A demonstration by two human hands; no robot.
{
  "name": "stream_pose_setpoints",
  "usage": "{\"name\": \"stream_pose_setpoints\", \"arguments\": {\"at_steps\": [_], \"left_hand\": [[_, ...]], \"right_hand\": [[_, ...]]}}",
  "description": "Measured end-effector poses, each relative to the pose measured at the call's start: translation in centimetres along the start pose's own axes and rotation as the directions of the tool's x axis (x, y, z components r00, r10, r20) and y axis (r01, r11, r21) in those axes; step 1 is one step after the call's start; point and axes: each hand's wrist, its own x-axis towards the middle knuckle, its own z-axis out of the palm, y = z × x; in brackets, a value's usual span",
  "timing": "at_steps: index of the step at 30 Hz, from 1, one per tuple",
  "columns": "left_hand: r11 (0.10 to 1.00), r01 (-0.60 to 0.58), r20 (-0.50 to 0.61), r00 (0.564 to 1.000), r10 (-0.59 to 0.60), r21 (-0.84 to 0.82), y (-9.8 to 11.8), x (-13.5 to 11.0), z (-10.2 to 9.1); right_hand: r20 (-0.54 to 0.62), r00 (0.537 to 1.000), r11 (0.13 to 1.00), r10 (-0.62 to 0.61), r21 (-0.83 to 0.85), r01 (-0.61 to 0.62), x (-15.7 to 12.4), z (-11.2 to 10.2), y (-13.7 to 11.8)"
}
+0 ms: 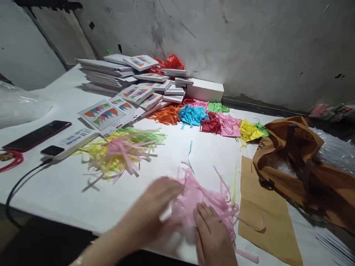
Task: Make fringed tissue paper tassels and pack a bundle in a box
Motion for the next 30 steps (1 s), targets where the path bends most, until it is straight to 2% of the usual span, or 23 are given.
{"name": "stream_pose_setpoints", "arguments": {"at_steps": [1, 2, 3, 5, 8, 10, 12, 14, 15, 17, 19, 20, 22, 26, 28, 30], "left_hand": [[0.993, -0.113, 0.168, 0.979, 0.119, -0.047, 1.8, 0.0, 1.8], [0.988, -0.139, 0.259, 0.954, 0.151, -0.063, 3.0, -0.1, 3.4], [0.987, -0.146, 0.3, 0.941, 0.158, -0.06, 3.7, -0.3, 4.6], [0.992, -0.118, 0.312, 0.942, 0.124, -0.039, 3.7, -0.7, 6.2], [0.993, -0.108, 0.289, 0.95, 0.115, -0.04, 2.6, -1.3, 6.6], [0.993, -0.113, 0.277, 0.953, 0.119, -0.035, 2.3, -1.5, 6.5], [0.993, -0.116, 0.264, 0.957, 0.119, -0.027, 2.2, -1.6, 6.5], [0.994, -0.106, 0.253, 0.961, 0.11, -0.027, 2.3, -1.6, 6.7], [0.995, -0.097, 0.247, 0.964, 0.102, -0.031, 2.4, -1.7, 6.8], [0.996, -0.079, 0.243, 0.966, 0.089, -0.051, 2.6, -1.6, 6.9], [0.994, -0.07, 0.229, 0.97, 0.087, -0.084, 2.8, -1.4, 6.5], [0.992, -0.072, 0.224, 0.97, 0.094, -0.103, 3.0, -1.3, 6.0], [0.985, -0.107, 0.219, 0.966, 0.135, -0.138, 3.2, -1.1, 4.8], [0.964, -0.196, 0.31, 0.919, 0.244, -0.177, 3.0, -1.8, 2.3], [0.97, -0.173, 0.331, 0.917, 0.222, -0.173, 2.7, -2.4, 1.9], [0.977, -0.125, 0.315, 0.933, 0.175, -0.173, 2.5, -3.0, 1.9]], "right_hand": [[0.029, 1.0, 1.0, -0.01, 0.022, 0.009, 0.3, 0.2, -0.1], [0.069, 0.998, 1.0, 0.007, 0.022, -0.008, 0.5, 0.4, -0.1], [0.114, 0.993, 0.999, 0.043, -0.006, -0.042, 0.5, 0.6, 0.0], [0.163, 0.982, 0.991, 0.094, -0.113, -0.076, -0.1, 1.0, 1.0], [0.141, 0.98, 0.962, 0.141, -0.252, -0.102, -1.9, 0.3, 4.1], [0.093, 0.965, 0.927, 0.245, -0.315, -0.205, -3.3, -1.2, 6.8], [-0.047, 0.941, 0.872, 0.334, -0.362, -0.328, -4.3, -3.3, 8.9], [-0.197, 0.911, 0.831, 0.361, -0.374, -0.411, -4.5, -5.2, 9.8], [-0.245, 0.909, 0.838, 0.337, -0.362, -0.408, -4.4, -5.8, 9.5], [-0.221, 0.955, 0.916, 0.196, -0.308, -0.259, -3.5, -5.9, 8.0], [-0.076, 0.997, 0.98, -0.02, -0.199, 0.004, -2.3, -4.8, 5.5], [-0.005, 0.994, 0.984, -0.108, -0.143, 0.106, -1.8, -4.0, 4.3], [0.025, 0.986, 0.984, -0.166, -0.061, 0.167, -0.9, -2.4, 2.3], [-0.07, 0.98, 0.981, -0.186, 0.038, 0.189, 0.0, -1.1, 0.9], [-0.075, 0.973, 0.972, -0.22, 0.07, 0.225, 0.1, -1.2, 1.1], [-0.068, 0.973, 0.966, -0.218, 0.123, 0.226, 0.2, -1.4, 1.2]]}}
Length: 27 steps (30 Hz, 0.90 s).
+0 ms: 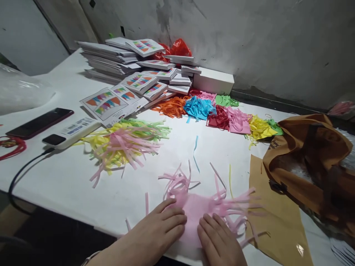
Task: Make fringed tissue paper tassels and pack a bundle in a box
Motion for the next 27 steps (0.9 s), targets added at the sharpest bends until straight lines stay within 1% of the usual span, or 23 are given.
{"name": "stream_pose_setpoints", "arguments": {"at_steps": [1, 3, 5, 7, 8, 10, 13, 16, 19, 21, 23, 25, 26, 27], "left_hand": [[1.0, 0.022, -0.015, 1.0, -0.022, -0.014, -0.1, -0.1, 0.2], [0.995, 0.087, -0.027, 0.996, -0.088, -0.038, -0.1, 0.1, 0.5], [0.98, 0.201, -0.035, 0.979, -0.201, -0.006, -0.1, 0.7, 0.7], [0.939, 0.332, -0.051, 0.943, -0.329, 0.087, -0.3, 1.6, 0.8], [0.913, 0.383, -0.053, 0.924, -0.38, 0.137, -0.4, 2.1, 0.8], [0.871, 0.446, -0.042, 0.893, -0.447, 0.208, -0.6, 3.0, 0.8], [0.841, 0.477, -0.028, 0.873, -0.487, 0.255, -1.0, 3.9, 0.8], [0.835, 0.485, -0.006, 0.866, -0.501, 0.258, -1.4, 4.2, 0.7], [0.84, 0.486, 0.038, 0.86, -0.509, 0.24, -1.7, 4.2, 0.7], [0.851, 0.474, 0.064, 0.864, -0.499, 0.227, -1.8, 4.3, 0.8], [0.857, 0.472, 0.078, 0.865, -0.495, 0.205, -1.9, 4.4, 0.8], [0.858, 0.485, 0.09, 0.859, -0.504, 0.171, -2.1, 4.5, 0.4], [0.855, 0.496, 0.099, 0.853, -0.512, 0.149, -2.4, 4.4, 0.0], [0.849, 0.512, 0.107, 0.844, -0.525, 0.13, -2.8, 4.1, -0.5]], "right_hand": [[0.002, 0.999, 0.998, 0.046, 0.034, -0.046, 0.0, -0.1, 0.0], [0.012, 0.981, 0.974, 0.191, 0.119, -0.191, 0.2, -0.1, -0.1], [0.037, 0.936, 0.921, 0.35, 0.17, -0.351, 0.7, 0.0, -0.3], [0.067, 0.894, 0.882, 0.442, 0.147, -0.448, 1.4, 0.2, -0.3], [0.086, 0.875, 0.869, 0.476, 0.106, -0.483, 1.8, 0.3, -0.2], [0.127, 0.846, 0.852, 0.518, 0.017, -0.524, 2.6, 0.7, 0.2], [0.158, 0.824, 0.839, 0.545, -0.099, -0.536, 3.2, 1.4, 1.0], [0.136, 0.831, 0.836, 0.539, -0.205, -0.509, 3.4, 1.6, 1.5], [0.04, 0.866, 0.835, 0.499, -0.289, -0.468, 3.3, 1.2, 1.6], [0.014, 0.918, 0.895, 0.395, -0.23, -0.382, 3.1, 0.8, 1.3], [0.048, 0.972, 0.97, 0.23, -0.089, -0.226, 2.6, 0.7, 0.9], [0.086, 0.991, 0.994, 0.103, 0.011, -0.105, 2.1, 0.8, 0.6], [0.102, 0.992, 0.997, 0.071, 0.027, -0.075, 1.9, 0.9, 0.5], [0.118, 0.991, 0.997, 0.065, 0.028, -0.069, 1.7, 1.0, 0.5]]}}
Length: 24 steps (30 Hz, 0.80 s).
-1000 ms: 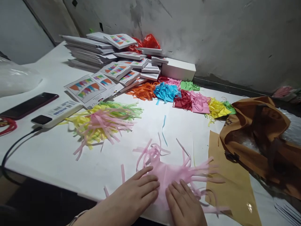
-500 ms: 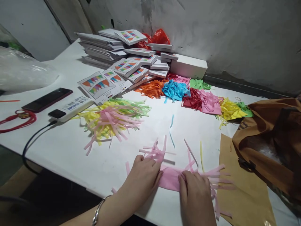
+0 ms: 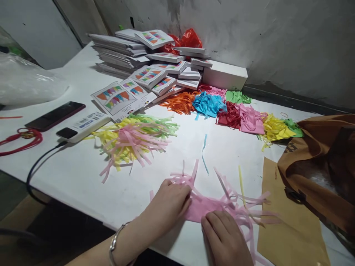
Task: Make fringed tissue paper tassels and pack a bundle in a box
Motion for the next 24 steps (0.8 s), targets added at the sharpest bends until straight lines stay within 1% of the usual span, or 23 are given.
{"name": "stream_pose_setpoints", "arguments": {"at_steps": [2, 3, 4, 5, 6, 7, 8, 9, 10, 12, 14, 16, 18, 21, 22, 24], "left_hand": [[0.999, 0.034, -0.005, 0.999, -0.034, -0.029, -1.5, -0.3, -1.3], [0.998, 0.057, -0.038, 0.998, -0.058, -0.025, -2.3, -0.5, -2.0], [0.997, 0.081, -0.1, 0.992, -0.081, -0.005, -3.1, -0.8, -2.8], [0.994, 0.102, -0.186, 0.978, -0.096, 0.026, -3.7, -1.1, -3.5], [0.992, 0.109, -0.281, 0.956, -0.088, 0.057, -4.1, -1.4, -4.1], [0.993, 0.09, -0.365, 0.929, -0.054, 0.08, -4.1, -1.7, -4.5], [0.995, 0.035, -0.42, 0.907, 0.006, 0.089, -3.8, -2.0, -4.6], [0.995, -0.054, -0.436, 0.896, 0.086, 0.084, -3.2, -2.2, -4.5], [0.985, -0.16, -0.415, 0.893, 0.174, 0.07, -2.4, -2.4, -4.1], [0.941, -0.336, -0.327, 0.885, 0.331, 0.044, -0.5, -2.6, -2.4], [0.908, -0.413, -0.277, 0.867, 0.414, 0.067, 0.8, -2.7, -0.3], [0.897, -0.432, -0.3, 0.847, 0.439, 0.093, 1.3, -2.6, 1.7], [0.894, -0.443, -0.331, 0.834, 0.441, 0.075, 1.1, -2.6, 2.9], [0.887, -0.459, -0.326, 0.834, 0.445, 0.036, 0.4, -2.9, 3.4], [0.887, -0.461, -0.314, 0.838, 0.445, 0.028, 0.2, -3.1, 3.3], [0.893, -0.45, -0.295, 0.851, 0.435, 0.017, 0.0, -3.5, 3.1]], "right_hand": [[0.022, 1.0, 1.0, 0.013, -0.002, -0.013, -0.2, 0.1, 0.0], [0.024, 0.999, 1.0, 0.021, -0.004, -0.021, -0.2, 0.2, 0.0], [0.019, 0.999, 1.0, 0.028, -0.009, -0.027, -0.1, 0.2, 0.0], [0.009, 0.999, 0.999, 0.03, -0.021, -0.03, 0.1, 0.2, 0.0], [-0.005, 1.0, 0.999, 0.024, -0.035, -0.025, 0.2, 0.2, 0.0], [-0.018, 1.0, 0.998, 0.022, -0.053, -0.023, 0.4, 0.3, -0.2], [-0.029, 0.999, 0.997, 0.026, -0.07, -0.028, 0.7, 0.4, -0.3], [-0.036, 0.999, 0.996, 0.039, -0.079, -0.042, 0.8, 0.4, -0.4], [-0.046, 0.997, 0.996, 0.059, -0.07, -0.062, 1.0, 0.5, -0.6], [-0.047, 0.99, 0.992, 0.13, 0.006, -0.13, 1.2, 0.4, -0.7], [-0.023, 0.982, 0.976, 0.188, 0.113, -0.184, 1.2, 0.2, -0.7], [0.002, 0.983, 0.973, 0.182, 0.146, -0.181, 1.0, -0.1, -0.6], [-0.006, 0.992, 0.987, 0.127, 0.105, -0.125, 0.7, -0.4, -0.3], [-0.03, 0.999, 0.999, 0.025, 0.022, -0.024, -0.1, -0.5, -0.1], [-0.022, 1.0, 1.0, 0.015, 0.009, -0.015, -0.4, -0.5, -0.1], [0.008, 0.999, 0.999, 0.05, 0.018, -0.05, -1.0, -0.5, -0.2]]}}
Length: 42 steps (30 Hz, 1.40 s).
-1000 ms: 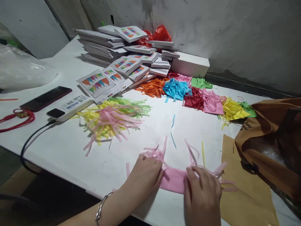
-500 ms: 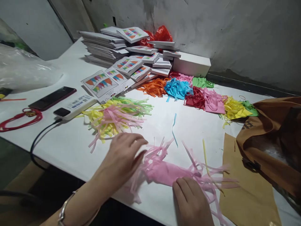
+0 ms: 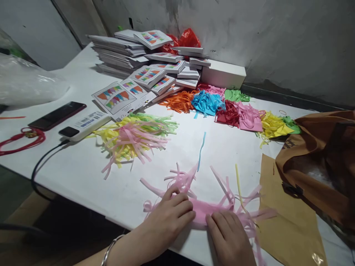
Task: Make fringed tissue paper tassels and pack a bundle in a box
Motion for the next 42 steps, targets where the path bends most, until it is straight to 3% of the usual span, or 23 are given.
{"name": "stream_pose_setpoints", "arguments": {"at_steps": [6, 10, 16, 19, 21, 23, 26, 29, 33, 37, 42], "left_hand": [[0.984, 0.174, -0.006, 0.985, -0.174, 0.03, 0.0, -0.3, -0.3], [0.937, 0.32, -0.028, 0.947, -0.32, 0.141, 0.1, 0.5, -0.1], [0.866, 0.402, 0.064, 0.897, -0.438, 0.298, 0.5, 2.0, -0.1], [0.863, 0.4, 0.088, 0.891, -0.445, 0.308, 0.4, 2.4, -0.1], [0.867, 0.402, 0.101, 0.889, -0.446, 0.295, 0.3, 2.5, -0.2], [0.871, 0.417, 0.098, 0.886, -0.453, 0.26, 0.2, 2.3, -0.4], [0.908, 0.392, 0.039, 0.915, -0.402, 0.146, 0.1, 1.9, -0.7], [0.975, 0.218, -0.057, 0.975, -0.216, 0.032, 0.1, 1.4, -0.6], [0.996, 0.084, -0.074, 0.994, -0.085, -0.02, 0.1, 1.1, -0.2], [0.988, 0.148, -0.106, 0.983, -0.15, -0.033, -1.0, 0.7, -1.0], [0.956, 0.293, -0.115, 0.949, -0.293, -0.014, -3.1, -0.8, -4.7]], "right_hand": [[0.036, 0.951, 0.949, 0.306, 0.075, -0.308, 0.4, 0.0, -0.6], [0.067, 0.904, 0.905, 0.421, -0.104, -0.414, 1.7, 0.6, -0.6], [-0.024, 0.859, 0.819, 0.512, -0.29, -0.496, 2.9, 0.7, -0.7], [-0.095, 0.898, 0.884, 0.429, -0.16, -0.439, 3.0, 0.2, -0.9], [-0.07, 0.955, 0.957, 0.288, -0.011, -0.289, 2.9, 0.2, -1.1], [-0.03, 0.984, 0.981, 0.178, 0.086, -0.175, 2.8, 0.3, -1.2], [-0.004, 0.98, 0.973, 0.198, 0.118, -0.196, 2.9, 0.5, -1.3], [-0.023, 0.972, 0.96, 0.236, 0.163, -0.229, 3.1, 0.4, -1.4], [0.01, 0.986, 0.975, 0.167, 0.145, -0.167, 3.0, 0.2, -1.4], [-0.017, 0.992, 0.989, 0.128, 0.074, -0.127, 2.2, -0.1, -1.2], [-0.011, 0.992, 0.992, 0.124, -0.031, -0.124, 1.6, -0.9, -0.8]]}}
